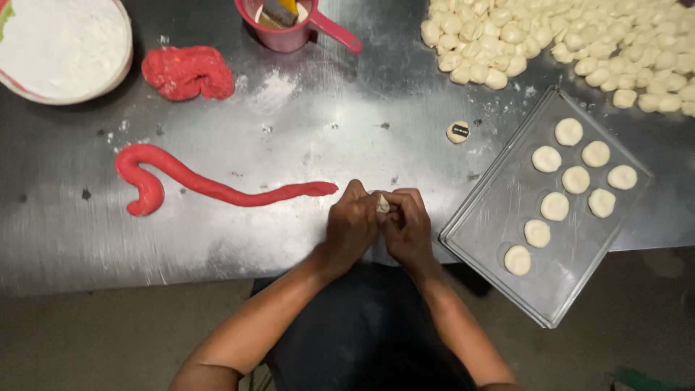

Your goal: Shaping dough and placing it on a baking tray.

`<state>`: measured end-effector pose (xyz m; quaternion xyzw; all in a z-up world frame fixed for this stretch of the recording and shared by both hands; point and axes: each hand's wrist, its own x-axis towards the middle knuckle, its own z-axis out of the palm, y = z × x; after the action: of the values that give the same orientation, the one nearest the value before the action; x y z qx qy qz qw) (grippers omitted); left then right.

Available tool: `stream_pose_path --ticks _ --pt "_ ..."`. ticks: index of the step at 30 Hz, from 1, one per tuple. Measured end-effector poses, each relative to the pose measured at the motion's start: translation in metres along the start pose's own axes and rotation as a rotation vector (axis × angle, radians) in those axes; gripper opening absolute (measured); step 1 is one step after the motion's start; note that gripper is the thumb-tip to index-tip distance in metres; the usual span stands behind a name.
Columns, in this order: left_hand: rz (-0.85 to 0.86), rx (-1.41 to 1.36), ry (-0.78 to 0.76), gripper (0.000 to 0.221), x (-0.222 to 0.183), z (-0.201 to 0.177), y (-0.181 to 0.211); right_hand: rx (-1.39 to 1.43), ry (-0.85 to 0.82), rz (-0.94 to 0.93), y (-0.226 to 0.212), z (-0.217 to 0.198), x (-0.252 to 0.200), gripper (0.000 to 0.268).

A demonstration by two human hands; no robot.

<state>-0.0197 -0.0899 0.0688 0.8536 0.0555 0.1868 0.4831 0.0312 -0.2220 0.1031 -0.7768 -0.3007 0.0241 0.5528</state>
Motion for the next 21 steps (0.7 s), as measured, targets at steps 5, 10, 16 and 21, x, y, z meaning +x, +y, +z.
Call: stream_pose_path --ticks 5,10,16,21 --pt "-0.228 -0.218 -0.346 0.053 0.018 -0.038 0.017 -0.376 0.18 -0.134 0.023 0.019 -0.007 0.025" --pt "-0.06 -0.462 -0.349 0.035 0.014 -0.053 -0.006 -0.595 0.27 0.041 0.056 0.013 -0.022 0.008" --pt "-0.266 -0.448 -0.437 0.05 0.025 -0.083 -0.031 -0.758 0.104 0.183 0.094 -0.011 -0.024 0.012" --pt "-0.545 -0.638 -0.386 0.041 0.02 -0.091 -0.055 -0.719 0.264 0.844 0.075 -0.017 0.025 0.043"
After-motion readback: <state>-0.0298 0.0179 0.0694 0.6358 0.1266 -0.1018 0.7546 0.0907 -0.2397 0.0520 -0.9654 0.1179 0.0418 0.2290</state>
